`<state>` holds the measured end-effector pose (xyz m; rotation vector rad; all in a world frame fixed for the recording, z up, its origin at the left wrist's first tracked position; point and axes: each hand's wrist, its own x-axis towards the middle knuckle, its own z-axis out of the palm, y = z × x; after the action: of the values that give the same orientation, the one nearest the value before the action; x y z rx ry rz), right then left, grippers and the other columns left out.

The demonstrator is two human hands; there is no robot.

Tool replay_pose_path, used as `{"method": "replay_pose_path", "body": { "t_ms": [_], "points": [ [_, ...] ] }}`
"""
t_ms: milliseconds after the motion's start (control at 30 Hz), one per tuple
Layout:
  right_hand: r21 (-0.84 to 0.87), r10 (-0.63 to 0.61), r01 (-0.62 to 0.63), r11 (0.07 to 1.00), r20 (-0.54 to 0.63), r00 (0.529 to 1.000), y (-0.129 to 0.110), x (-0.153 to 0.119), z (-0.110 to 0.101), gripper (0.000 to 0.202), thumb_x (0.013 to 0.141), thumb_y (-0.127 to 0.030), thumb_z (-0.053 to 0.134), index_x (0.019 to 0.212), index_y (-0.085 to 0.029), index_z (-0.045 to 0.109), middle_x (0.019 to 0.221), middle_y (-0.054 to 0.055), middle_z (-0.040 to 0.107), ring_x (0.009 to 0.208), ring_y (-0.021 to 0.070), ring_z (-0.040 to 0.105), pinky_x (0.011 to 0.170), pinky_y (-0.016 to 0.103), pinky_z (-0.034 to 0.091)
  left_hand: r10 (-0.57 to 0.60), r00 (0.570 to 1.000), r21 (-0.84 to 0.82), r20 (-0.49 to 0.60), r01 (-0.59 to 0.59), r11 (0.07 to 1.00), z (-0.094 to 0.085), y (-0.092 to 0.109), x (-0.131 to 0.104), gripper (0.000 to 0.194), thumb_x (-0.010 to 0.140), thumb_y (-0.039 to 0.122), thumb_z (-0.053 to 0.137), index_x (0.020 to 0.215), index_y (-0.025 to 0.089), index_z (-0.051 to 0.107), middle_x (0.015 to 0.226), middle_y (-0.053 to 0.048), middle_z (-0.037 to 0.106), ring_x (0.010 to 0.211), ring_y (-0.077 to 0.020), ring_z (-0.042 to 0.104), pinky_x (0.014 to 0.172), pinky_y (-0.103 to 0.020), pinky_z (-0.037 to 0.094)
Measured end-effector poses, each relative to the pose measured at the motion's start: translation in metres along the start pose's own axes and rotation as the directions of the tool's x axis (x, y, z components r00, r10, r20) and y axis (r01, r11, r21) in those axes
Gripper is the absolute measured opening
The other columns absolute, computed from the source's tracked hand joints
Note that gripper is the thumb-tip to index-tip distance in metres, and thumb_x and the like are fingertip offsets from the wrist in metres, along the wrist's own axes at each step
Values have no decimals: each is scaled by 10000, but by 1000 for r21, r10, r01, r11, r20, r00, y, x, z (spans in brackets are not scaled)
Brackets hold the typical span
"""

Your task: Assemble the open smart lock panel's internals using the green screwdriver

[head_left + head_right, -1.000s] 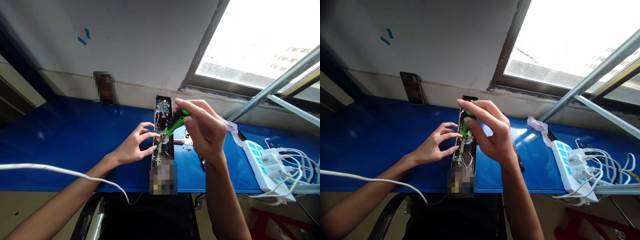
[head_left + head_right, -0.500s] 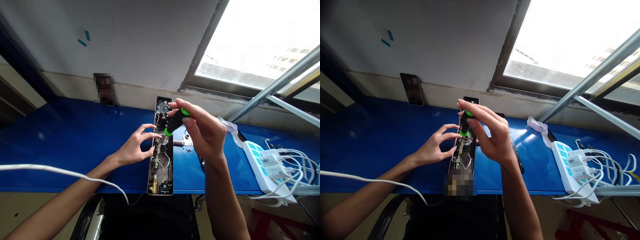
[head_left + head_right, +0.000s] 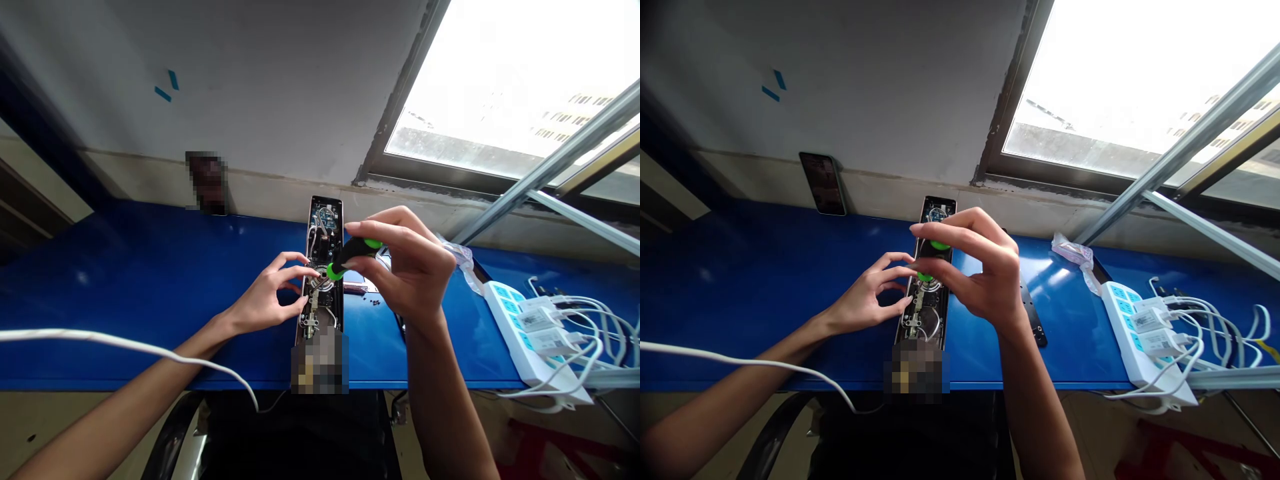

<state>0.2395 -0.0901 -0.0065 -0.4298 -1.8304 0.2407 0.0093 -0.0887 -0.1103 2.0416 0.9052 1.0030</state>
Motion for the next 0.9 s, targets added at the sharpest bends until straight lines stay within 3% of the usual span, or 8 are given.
{"method": "replay_pose_path", "body": {
  "t_ms": [100, 200, 400, 567, 633, 767, 833, 900],
  "points": [
    [-24, 29, -29, 999, 40, 999, -1, -1, -1, 365, 945, -316, 724, 1310, -330, 719, 1107, 46, 708, 985, 198, 683, 828, 405, 622, 2, 1000, -3, 1, -2, 1000, 0, 0, 1, 420, 874, 150, 699, 1271, 288, 677, 1442, -63, 442, 1048, -181, 706, 929, -365, 674],
    [47, 92, -97, 994, 105, 990, -4, -3, 0, 422, 1043, -200, 507, 1433, -317, 619, 1343, 47, 692, 1164, 225, 696, 981, 476, 618, 2, 1000, -3, -3, -2, 1000, 1, 0, 1, 411, 880, 166, 704, 1272, 284, 680, 1431, -65, 449, 1099, -201, 695, 937, -366, 674],
    [-24, 2, -2, 1000, 10, 1000, 0, -3, 2, 401, 848, -301, 838, 1235, -355, 749, 1016, 10, 704, 897, 177, 683, 715, 350, 639, 8, 1000, -14, -9, -9, 1000, 1, -1, 0, 426, 873, 185, 730, 1279, 302, 680, 1449, -59, 432, 1009, -166, 716, 902, -352, 689],
    [39, 92, -97, 995, 120, 989, -4, -2, 5, 477, 972, -203, 657, 1432, -318, 605, 1309, 57, 687, 1101, 219, 690, 871, 427, 649, 7, 1000, -23, -13, -7, 1000, 1, 0, -1, 404, 880, 207, 731, 1271, 297, 684, 1441, -65, 448, 1087, -206, 698, 926, -377, 687],
    [54, 93, -102, 993, 154, 984, -6, -2, 7, 495, 966, -183, 660, 1438, -315, 594, 1268, 47, 717, 1075, 209, 703, 832, 391, 657, -1, 1000, -22, -10, 1, 1000, 1, 0, -1, 407, 880, 206, 728, 1274, 297, 686, 1450, -64, 446, 1114, -219, 688, 932, -382, 685],
    [-49, 30, -27, 998, 50, 998, -4, -1, 13, 399, 859, -231, 817, 1240, -305, 724, 996, 11, 692, 834, 147, 662, 650, 294, 623, -7, 1000, -46, -18, 6, 999, 2, 2, 0, 427, 865, 200, 741, 1277, 297, 681, 1432, -53, 454, 1137, -219, 675, 919, -360, 687],
    [-65, 33, -29, 997, 62, 998, -4, -2, 16, 419, 865, -230, 810, 1263, -305, 706, 1069, 24, 694, 870, 152, 667, 684, 306, 632, 0, 1000, -62, -25, -2, 998, 2, 2, 0, 432, 863, 189, 739, 1276, 302, 679, 1407, -46, 461, 1134, -209, 669, 914, -350, 686],
    [4, 70, -71, 997, 152, 986, -5, -3, 16, 494, 917, -180, 736, 1379, -314, 623, 1238, 43, 703, 1024, 182, 705, 798, 340, 657, 5, 1000, -60, -25, -6, 998, 2, 4, 0, 422, 867, 188, 734, 1269, 306, 683, 1406, -45, 454, 1138, -207, 662, 918, -352, 684]
  ]
}}
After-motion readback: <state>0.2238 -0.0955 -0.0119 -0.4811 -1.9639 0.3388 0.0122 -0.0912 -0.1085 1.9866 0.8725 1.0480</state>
